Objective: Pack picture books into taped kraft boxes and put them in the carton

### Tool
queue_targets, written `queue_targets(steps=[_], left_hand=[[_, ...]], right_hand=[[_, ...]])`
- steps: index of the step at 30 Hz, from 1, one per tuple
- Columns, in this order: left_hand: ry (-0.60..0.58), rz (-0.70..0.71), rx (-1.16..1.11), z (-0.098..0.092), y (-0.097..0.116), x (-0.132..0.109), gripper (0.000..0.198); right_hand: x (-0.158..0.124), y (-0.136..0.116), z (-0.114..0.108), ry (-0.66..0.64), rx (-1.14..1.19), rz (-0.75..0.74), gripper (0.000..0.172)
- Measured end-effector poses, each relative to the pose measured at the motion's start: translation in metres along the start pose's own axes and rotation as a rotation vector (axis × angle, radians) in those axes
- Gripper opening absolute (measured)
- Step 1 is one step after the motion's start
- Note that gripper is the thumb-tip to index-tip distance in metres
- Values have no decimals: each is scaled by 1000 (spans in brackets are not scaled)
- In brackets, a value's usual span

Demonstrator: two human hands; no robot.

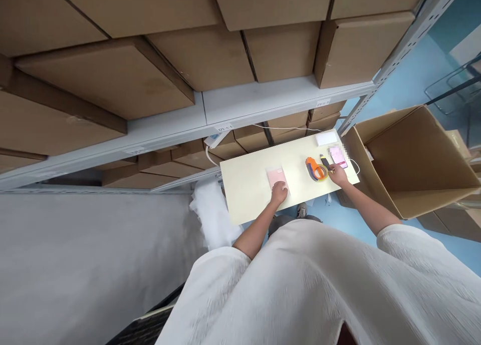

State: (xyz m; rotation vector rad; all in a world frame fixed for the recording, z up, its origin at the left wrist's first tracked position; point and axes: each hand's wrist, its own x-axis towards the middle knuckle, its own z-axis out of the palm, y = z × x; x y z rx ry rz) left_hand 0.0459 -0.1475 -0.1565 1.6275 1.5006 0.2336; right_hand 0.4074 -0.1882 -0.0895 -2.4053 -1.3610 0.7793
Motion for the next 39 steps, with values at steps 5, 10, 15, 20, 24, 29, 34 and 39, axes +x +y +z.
queue_targets(steps=[5, 10, 15, 20, 24, 29, 34, 39], left_hand=[[-12, -45, 26, 16, 6, -6, 37], [-15, -66, 17, 15, 3, -9, 38], [2, -68, 15, 4, -3, -8, 38], [-6, -91, -2, 2, 1, -6, 36], [-11, -85, -23, 7, 10, -5, 34], [-11, -43, -21, 10, 19, -3, 35], [-12, -38, -32, 6, 19, -7, 36], [-24, -34, -43, 4, 14, -14, 34]], right_hand=[[8, 24, -2, -70, -244, -52, 42], [16, 25, 6, -126, -361, -131, 44], [20, 25, 10, -159, -384, -184, 39], [20, 24, 10, -209, -397, -188, 37], [23, 21, 5, -206, -316, -90, 42], [28, 19, -6, -183, -257, -18, 45], [20, 16, -1, -200, -276, -2, 25], [6, 16, 14, -159, -317, 19, 29]])
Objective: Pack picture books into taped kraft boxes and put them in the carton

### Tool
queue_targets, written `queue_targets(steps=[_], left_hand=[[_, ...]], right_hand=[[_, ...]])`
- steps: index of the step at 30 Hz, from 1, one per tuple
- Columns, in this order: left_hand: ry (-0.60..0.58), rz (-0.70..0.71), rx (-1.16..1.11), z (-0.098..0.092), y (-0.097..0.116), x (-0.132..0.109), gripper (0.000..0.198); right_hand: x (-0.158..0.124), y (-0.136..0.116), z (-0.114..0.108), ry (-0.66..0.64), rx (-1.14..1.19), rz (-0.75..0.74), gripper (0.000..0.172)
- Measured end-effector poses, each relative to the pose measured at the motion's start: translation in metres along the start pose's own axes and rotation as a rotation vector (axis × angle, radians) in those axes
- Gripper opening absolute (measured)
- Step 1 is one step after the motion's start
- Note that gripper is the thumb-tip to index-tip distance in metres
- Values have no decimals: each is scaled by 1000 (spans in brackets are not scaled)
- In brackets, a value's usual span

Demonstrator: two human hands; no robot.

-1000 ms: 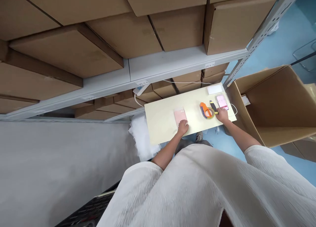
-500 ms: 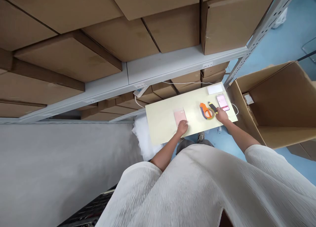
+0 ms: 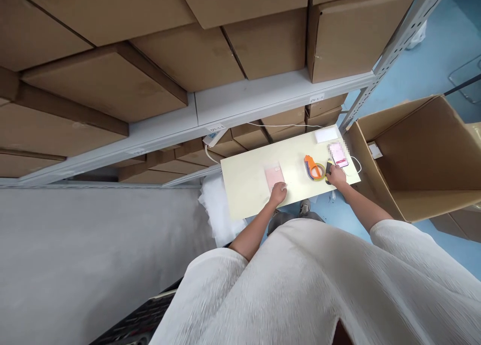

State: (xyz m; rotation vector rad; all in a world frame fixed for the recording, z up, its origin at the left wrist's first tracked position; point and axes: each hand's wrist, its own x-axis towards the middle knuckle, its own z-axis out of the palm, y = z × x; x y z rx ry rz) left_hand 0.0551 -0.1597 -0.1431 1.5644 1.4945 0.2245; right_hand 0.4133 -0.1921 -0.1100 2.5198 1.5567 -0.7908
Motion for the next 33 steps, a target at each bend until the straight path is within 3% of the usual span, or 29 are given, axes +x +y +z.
queue_targets(steps=[5, 13, 16, 20, 23, 26, 29, 33], left_hand=[[-28, -31, 23, 0, -6, -9, 34], [-26, -17, 18, 0, -8, -12, 36], [-13, -22, 8, -4, -8, -13, 35], [-3, -3, -23, -15, -11, -17, 35], [1, -5, -28, -27, -18, -21, 33], [16, -5, -35, -41, -31, -26, 33], [34, -4, -41, -57, -49, -30, 34], [54, -13, -55, -82, -80, -36, 34]], right_hand=[[-6, 1, 9, -68, 11, 52, 36], [-14, 7, 11, -42, 53, 61, 42], [-18, 8, 2, 45, 133, 65, 47], [-17, -6, -22, 257, 310, 42, 62], [-12, -36, -41, 352, 462, -47, 62], [-14, -82, -46, 286, 616, -110, 47], [-27, -136, -33, 106, 689, -112, 36], [-58, -202, 6, -124, 760, -180, 27]])
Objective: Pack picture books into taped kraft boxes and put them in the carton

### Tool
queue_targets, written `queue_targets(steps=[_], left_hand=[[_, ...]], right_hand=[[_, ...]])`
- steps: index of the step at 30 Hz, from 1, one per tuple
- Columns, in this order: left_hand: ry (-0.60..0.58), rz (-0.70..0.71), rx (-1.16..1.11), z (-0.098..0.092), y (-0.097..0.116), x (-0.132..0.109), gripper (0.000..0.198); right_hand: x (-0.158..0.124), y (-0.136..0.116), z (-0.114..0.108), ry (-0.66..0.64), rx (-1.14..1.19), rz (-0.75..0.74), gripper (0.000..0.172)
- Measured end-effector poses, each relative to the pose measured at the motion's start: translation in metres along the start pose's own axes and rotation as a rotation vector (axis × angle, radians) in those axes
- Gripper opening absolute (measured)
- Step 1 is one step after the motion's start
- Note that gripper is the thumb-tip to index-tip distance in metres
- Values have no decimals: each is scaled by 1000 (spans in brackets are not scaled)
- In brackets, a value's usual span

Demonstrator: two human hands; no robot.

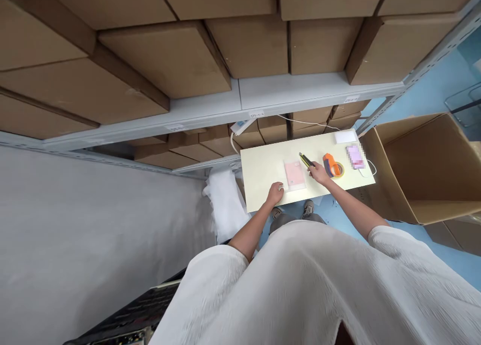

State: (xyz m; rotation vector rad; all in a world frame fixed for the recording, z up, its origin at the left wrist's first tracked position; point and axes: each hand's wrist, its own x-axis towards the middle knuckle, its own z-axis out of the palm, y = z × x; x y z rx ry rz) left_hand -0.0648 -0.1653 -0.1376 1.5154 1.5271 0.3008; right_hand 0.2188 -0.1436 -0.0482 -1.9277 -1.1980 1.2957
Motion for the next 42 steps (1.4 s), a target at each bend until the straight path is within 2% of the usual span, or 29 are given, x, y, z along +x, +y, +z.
queue_targets(steps=[3, 6, 11, 17, 24, 28, 33, 42], left_hand=[[23, -11, -14, -22, -25, -5, 36], [39, -16, -8, -42, -50, -10, 36], [-2, -1, 63, -69, -79, -16, 34], [-127, 11, 273, -87, -86, -16, 48], [-220, 52, 407, -92, -87, -18, 55], [-213, 78, 415, -91, -90, -18, 55], [-203, 105, 439, -89, -89, -19, 55], [-204, 106, 461, -92, -84, -19, 53]], right_hand=[[-12, -8, 51, -122, 83, -11, 27], [-17, -13, 86, -131, 54, -8, 26], [-17, -21, 118, 67, -138, 42, 25], [-4, -41, 144, 179, -258, 166, 28], [29, -58, 164, 150, -322, 187, 23], [31, -55, 168, 127, -397, 205, 20], [10, -42, 163, 77, -418, 193, 20], [-52, -6, 148, -74, -430, 164, 22]])
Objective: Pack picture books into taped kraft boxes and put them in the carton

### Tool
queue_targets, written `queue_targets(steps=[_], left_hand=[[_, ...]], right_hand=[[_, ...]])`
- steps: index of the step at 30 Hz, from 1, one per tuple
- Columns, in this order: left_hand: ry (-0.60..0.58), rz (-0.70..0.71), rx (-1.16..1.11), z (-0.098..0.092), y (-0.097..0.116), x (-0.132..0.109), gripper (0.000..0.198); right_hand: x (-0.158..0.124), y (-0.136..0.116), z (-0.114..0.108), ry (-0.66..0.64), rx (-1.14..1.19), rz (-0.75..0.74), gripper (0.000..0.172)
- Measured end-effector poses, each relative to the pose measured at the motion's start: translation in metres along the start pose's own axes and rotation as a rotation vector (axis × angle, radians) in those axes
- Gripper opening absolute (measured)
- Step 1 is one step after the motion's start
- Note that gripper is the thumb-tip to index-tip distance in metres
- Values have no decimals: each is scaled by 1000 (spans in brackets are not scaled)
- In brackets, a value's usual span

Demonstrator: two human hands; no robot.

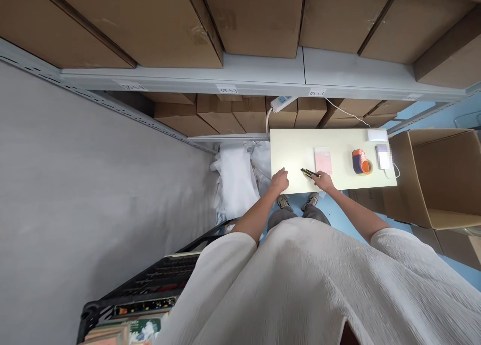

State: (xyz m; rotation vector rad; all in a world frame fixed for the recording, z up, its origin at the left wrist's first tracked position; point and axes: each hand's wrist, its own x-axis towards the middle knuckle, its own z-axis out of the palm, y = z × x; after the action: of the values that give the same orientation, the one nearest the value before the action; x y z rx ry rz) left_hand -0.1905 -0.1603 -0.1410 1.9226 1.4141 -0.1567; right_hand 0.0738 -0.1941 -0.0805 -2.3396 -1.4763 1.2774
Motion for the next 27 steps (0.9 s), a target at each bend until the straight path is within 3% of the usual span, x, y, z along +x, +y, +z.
queue_targets(steps=[9, 18, 22, 27], left_hand=[[-28, -31, 66, -3, 8, -4, 48], [-63, -129, 49, -8, 18, -3, 51], [-24, -112, 52, -5, 36, 5, 52], [-6, 1, 51, 3, 75, 19, 53]], right_hand=[[-27, 19, 5, -23, 10, -9, 29], [-16, 13, -30, 115, 290, -68, 44], [-15, 16, -49, 157, 349, -53, 37], [-17, 29, -76, 147, 436, -72, 22]])
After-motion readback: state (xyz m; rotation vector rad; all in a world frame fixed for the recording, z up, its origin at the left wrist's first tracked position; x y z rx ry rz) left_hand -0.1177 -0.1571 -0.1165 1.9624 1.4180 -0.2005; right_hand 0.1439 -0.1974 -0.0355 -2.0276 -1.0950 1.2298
